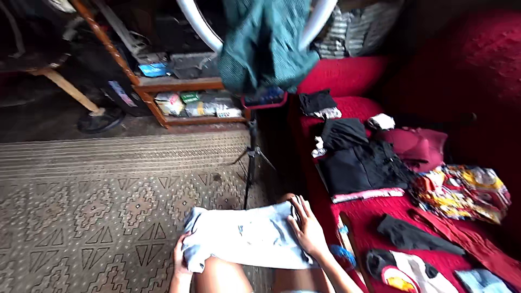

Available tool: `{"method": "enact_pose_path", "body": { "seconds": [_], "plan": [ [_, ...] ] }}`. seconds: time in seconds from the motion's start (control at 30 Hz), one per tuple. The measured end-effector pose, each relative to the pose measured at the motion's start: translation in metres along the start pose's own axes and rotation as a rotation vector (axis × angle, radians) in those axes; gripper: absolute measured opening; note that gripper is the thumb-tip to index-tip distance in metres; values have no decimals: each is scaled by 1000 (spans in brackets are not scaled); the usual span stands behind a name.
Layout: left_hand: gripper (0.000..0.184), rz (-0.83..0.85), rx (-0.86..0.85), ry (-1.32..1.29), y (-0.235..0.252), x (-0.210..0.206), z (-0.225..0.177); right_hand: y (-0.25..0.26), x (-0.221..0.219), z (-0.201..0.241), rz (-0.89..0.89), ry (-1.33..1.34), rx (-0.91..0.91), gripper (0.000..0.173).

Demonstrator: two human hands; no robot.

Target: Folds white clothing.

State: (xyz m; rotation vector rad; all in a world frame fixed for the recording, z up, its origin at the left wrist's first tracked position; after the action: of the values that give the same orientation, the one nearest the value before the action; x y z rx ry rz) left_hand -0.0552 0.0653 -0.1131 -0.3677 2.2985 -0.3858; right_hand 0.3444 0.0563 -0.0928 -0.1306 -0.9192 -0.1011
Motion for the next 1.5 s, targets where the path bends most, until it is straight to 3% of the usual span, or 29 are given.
{"method": "enact_pose_path", "body": {
  "seconds": [0.4,0.5,0.6,0.73,0.87,1.03,1.3,1.5],
  "plan": [
    [38,-65,-9,52,0,0,3,2,4,-13,-131,160,4,64],
    [40,-13,-9,34,2,4,3,-9,11,-7,-276,282,95,73],
    [43,42,-32,18,3,3,1,-16,12,-18,-417,485,143,59],
    [40,53,-39,46,3,1,0,-12,13,-27,-362,387,-57,37],
    [30,102,-58,45,11,18,3,-9,14,-24,-345,303,-79,37],
    [41,29,-31,79,1,-2,1,-9,14,-25,-332,302,-98,38],
    [35,50,24,87,7,9,5,-8,14,-27,-328,315,-115,37],
    [41,34,-5,91,-1,0,0,-7,14,-30,-339,331,-105,37]
  ]
}}
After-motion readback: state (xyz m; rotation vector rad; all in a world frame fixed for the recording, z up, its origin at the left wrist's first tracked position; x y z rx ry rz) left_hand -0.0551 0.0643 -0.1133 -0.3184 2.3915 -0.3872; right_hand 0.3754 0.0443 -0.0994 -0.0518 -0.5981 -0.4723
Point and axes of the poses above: each hand's wrist, its own y-axis towards the middle knuckle, its own x-axis out of the back of the hand, z = x × y, the point moved 6 cm from there along y, towards the middle knuckle, and after that the axes turned 1 degree about x, right-handed, at the moved point
